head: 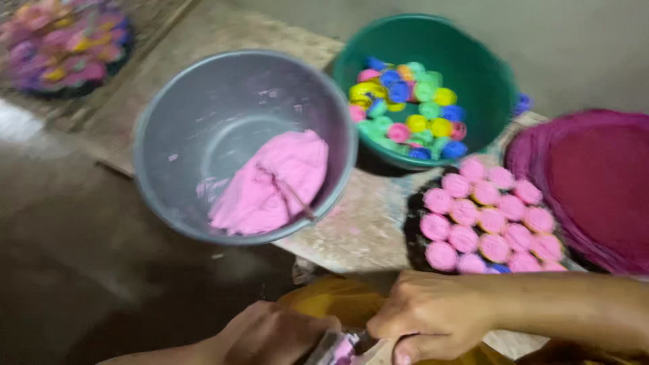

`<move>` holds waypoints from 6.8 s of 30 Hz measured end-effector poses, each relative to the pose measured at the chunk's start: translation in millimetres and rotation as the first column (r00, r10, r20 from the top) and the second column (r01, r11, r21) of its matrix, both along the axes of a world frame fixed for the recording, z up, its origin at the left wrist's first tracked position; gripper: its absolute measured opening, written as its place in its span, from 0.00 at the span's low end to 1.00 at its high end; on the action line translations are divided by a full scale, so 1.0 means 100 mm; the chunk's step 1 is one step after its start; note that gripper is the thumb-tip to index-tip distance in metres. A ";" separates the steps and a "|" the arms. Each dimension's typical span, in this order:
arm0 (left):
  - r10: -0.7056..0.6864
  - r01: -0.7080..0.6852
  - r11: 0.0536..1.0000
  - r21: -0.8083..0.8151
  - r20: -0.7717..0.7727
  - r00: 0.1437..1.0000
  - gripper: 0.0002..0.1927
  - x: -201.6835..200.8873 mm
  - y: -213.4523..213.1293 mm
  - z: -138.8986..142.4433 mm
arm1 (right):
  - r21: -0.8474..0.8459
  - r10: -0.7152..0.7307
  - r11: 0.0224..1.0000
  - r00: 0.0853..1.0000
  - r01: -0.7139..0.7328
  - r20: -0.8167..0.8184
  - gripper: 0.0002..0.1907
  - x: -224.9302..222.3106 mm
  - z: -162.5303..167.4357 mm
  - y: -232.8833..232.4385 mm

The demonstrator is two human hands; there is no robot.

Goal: The person scoops pink compound from a large bowl using a wooden stick and a metal scoop, then presses the compound into small colorful plastic caps arranged in a tray. The person repeats this process for multiple caps and later places additional caps on top of the filled ones.

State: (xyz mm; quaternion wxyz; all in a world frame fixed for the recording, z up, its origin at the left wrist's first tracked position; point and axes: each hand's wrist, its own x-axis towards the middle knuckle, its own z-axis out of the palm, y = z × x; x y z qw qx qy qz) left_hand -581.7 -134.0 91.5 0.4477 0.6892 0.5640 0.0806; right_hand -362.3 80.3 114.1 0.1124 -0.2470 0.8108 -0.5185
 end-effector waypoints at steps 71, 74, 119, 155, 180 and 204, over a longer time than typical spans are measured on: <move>0.688 -0.430 0.314 0.847 0.109 0.717 0.34 -2.30 0.60 -0.72 | 0.670 -0.624 0.537 0.776 0.512 -0.092 0.19 -2.31 0.29 0.63; 0.735 -0.520 0.359 0.775 0.108 0.669 0.33 -2.23 0.66 -0.70 | 0.830 -0.485 0.225 0.797 0.511 -0.360 0.17 -2.49 0.51 0.34; 0.833 -0.658 0.543 0.521 -0.239 0.498 0.37 -2.65 0.79 -0.90 | 0.766 -0.724 0.475 0.687 0.432 0.062 0.19 -2.71 0.16 0.37; 0.816 -0.270 0.074 0.960 0.098 0.570 0.12 -2.65 0.58 -1.04 | 0.492 -0.535 0.331 0.589 0.806 -0.605 0.18 -2.51 0.39 -0.26; 0.791 -0.808 -0.096 0.581 0.537 0.292 0.36 -2.95 0.89 -1.03 | 0.135 -0.694 0.701 0.713 0.700 -0.098 0.27 -2.50 -1.21 -0.16; 0.070 -0.036 0.897 0.440 -0.061 0.996 0.21 0.81 1.68 -0.12 | 0.011 -0.424 0.531 0.277 0.848 -0.862 0.33 1.15 -0.28 0.22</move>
